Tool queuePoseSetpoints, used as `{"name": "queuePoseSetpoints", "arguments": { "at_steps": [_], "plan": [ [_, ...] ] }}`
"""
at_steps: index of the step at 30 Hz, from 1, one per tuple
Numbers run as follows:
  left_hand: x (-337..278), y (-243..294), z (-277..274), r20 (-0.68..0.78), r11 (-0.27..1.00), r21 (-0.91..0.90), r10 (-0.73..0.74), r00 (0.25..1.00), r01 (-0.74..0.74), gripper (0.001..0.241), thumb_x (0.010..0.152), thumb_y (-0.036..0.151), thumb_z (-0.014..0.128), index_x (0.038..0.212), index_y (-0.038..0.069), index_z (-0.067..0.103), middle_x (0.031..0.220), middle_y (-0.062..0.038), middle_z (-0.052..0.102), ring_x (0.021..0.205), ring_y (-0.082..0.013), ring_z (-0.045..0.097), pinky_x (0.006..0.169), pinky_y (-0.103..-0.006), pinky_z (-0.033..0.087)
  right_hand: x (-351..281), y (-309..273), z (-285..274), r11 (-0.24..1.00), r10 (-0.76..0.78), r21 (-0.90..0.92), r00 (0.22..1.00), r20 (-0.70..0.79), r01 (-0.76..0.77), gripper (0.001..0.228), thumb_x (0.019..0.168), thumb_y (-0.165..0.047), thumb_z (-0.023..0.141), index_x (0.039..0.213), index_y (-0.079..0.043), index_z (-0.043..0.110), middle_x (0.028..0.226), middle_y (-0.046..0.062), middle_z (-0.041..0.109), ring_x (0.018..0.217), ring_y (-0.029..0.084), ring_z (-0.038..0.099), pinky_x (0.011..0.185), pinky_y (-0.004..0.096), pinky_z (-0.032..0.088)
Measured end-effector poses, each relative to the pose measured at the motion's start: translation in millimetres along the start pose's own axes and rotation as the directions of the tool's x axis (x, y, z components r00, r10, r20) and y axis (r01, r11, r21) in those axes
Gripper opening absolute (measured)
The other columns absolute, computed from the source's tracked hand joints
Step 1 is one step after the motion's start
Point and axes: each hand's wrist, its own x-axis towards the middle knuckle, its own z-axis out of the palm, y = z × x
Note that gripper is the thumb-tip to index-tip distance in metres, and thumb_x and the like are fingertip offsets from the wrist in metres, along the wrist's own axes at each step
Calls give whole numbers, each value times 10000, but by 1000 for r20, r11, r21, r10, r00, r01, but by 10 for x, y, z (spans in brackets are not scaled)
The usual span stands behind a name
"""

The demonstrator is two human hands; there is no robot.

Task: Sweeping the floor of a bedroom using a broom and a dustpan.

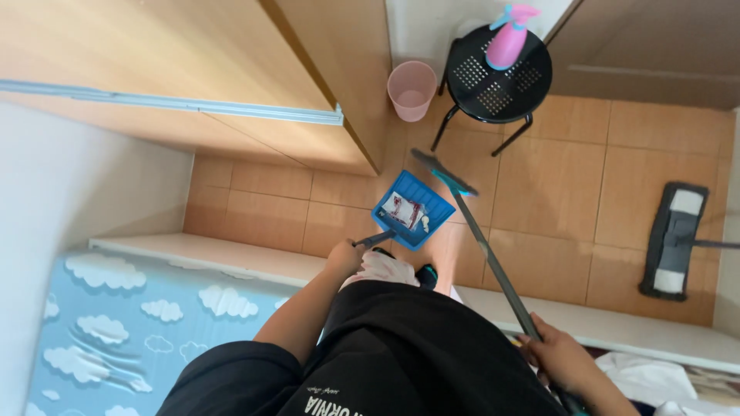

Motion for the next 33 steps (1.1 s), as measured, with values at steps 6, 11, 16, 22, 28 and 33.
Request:
{"name": "queuePoseSetpoints", "arguments": {
  "at_steps": [6, 11, 16, 22, 28, 33],
  "plan": [
    [-266, -44, 53, -103, 998, -63, -38, 994, 31, 329, 963, 274, 582, 1082, -24, 657, 811, -179, 742, 633, -272, 741, 608, -390, 586, 215, -1336, -331, 865, 64, 471, 970, 234, -171, 296, 1004, -190, 547, 1282, -93, 577, 600, 9, 490, 418, 155, 439, 364, 358, 365],
    [-361, -119, 89, -163, 998, -34, -48, 985, 43, 375, 961, 291, 623, 1069, -64, 675, 829, -194, 738, 652, -267, 734, 624, -395, 585, 1662, -1690, 539, 948, -285, -178, 954, -97, 265, 404, 949, -238, 711, 1252, 15, 623, 841, 229, 714, 657, 334, 723, 544, 399, 550],
    [-431, -39, 69, -132, 992, -90, -100, 986, 88, 391, 969, 323, 609, 1017, -61, 669, 815, -201, 737, 643, -282, 743, 625, -414, 608, 986, -2335, 582, 958, -33, -282, 998, 56, 47, 485, 920, -84, 613, 1356, 58, 457, 948, 323, 717, 768, 448, 777, 616, 507, 623],
    [-110, -264, 163, -119, 996, 30, -80, 990, 84, 428, 980, 382, 593, 968, -31, 703, 797, -201, 752, 656, -291, 757, 661, -416, 596, 353, -1777, 378, 899, -114, -411, 986, 121, 154, 475, 898, -154, 661, 1331, -22, 515, 926, 297, 746, 771, 428, 753, 688, 508, 597],
    [362, -795, 459, -156, 981, 196, 34, 987, -3, 472, 987, 441, 624, 960, -21, 718, 825, -220, 739, 725, -335, 719, 679, -453, 570, -131, -1218, -105, 976, -16, -201, 955, 296, 78, 531, 968, -238, 655, 1468, -190, 482, 720, 147, 657, 527, 244, 612, 498, 379, 503],
    [-76, -557, 251, -98, 993, 46, -105, 990, 110, 409, 972, 396, 620, 997, -10, 661, 793, -206, 755, 666, -307, 754, 657, -422, 584, -734, -1146, -537, 989, 112, 48, 927, 357, -137, 628, 977, -228, 674, 1553, -248, 426, 628, 34, 595, 430, 171, 493, 410, 345, 420]
  ]
}}
